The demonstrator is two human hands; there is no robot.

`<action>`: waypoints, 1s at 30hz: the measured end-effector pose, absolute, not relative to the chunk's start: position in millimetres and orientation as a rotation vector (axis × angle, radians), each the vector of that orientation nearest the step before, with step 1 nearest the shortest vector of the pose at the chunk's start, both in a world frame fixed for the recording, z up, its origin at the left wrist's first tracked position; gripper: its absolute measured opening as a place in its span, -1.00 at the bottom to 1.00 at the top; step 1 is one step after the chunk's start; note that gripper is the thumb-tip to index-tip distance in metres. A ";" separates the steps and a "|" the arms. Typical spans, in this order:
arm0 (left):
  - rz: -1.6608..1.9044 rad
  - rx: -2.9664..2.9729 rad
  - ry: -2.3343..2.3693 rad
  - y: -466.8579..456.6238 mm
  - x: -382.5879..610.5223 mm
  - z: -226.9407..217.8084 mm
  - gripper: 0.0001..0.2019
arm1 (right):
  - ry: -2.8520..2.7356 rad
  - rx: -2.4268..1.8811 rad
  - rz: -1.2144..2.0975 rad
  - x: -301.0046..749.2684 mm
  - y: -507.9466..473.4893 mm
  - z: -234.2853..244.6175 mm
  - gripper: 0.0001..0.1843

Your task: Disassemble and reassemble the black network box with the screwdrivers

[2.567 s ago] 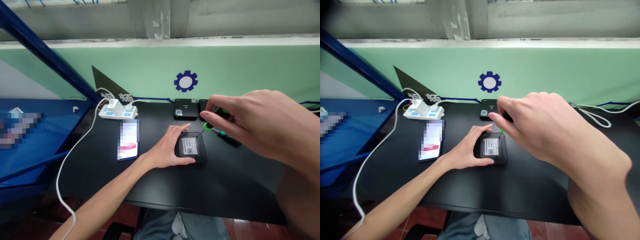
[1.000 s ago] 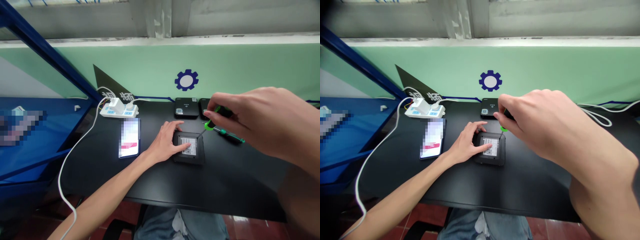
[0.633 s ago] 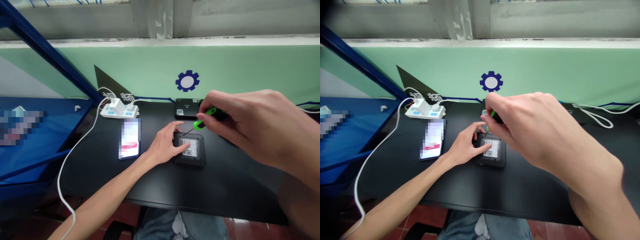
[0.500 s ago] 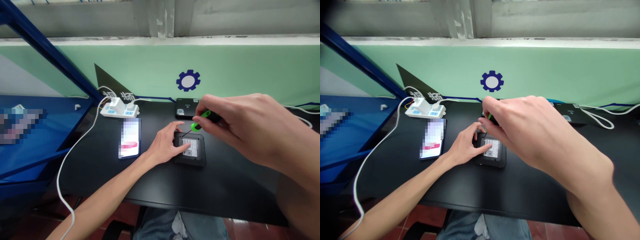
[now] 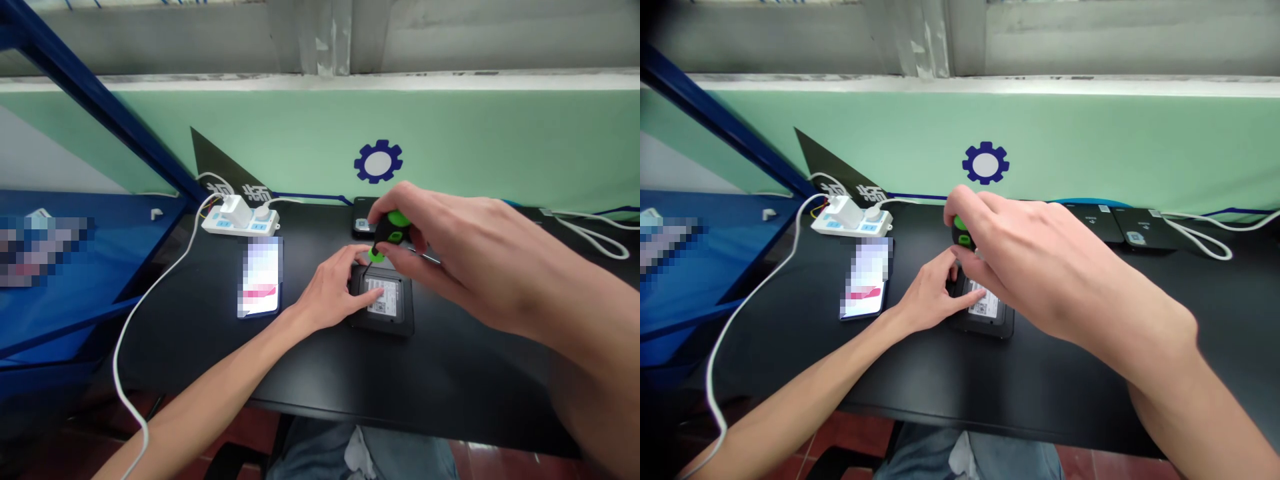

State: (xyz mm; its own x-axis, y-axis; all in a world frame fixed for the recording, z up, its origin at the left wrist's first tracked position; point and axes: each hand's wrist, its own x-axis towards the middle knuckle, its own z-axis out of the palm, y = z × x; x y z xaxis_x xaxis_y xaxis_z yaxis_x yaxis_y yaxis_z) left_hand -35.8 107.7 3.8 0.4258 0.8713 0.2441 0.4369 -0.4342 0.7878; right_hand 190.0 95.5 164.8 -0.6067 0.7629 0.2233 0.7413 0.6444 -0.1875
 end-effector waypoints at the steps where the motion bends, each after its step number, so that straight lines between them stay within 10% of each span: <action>1: 0.876 2.036 1.094 107.7 -35.8 4.0 -0.38 | -2.579 -1.195 0.138 190.1 95.6 164.7 -0.67; 30: 0.915 2.053 1.040 108.9 -36.6 0.4 -0.53 | -2.612 -1.318 -0.039 186.0 106.4 167.9 -0.63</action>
State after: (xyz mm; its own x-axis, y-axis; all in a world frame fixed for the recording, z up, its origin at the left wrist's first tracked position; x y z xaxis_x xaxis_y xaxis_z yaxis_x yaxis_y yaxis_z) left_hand -36.6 108.9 0.4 0.4411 0.8500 0.2879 0.3940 -0.4717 0.7888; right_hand 186.0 106.4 167.9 -0.5758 0.7921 0.2028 0.7977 0.5986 -0.0729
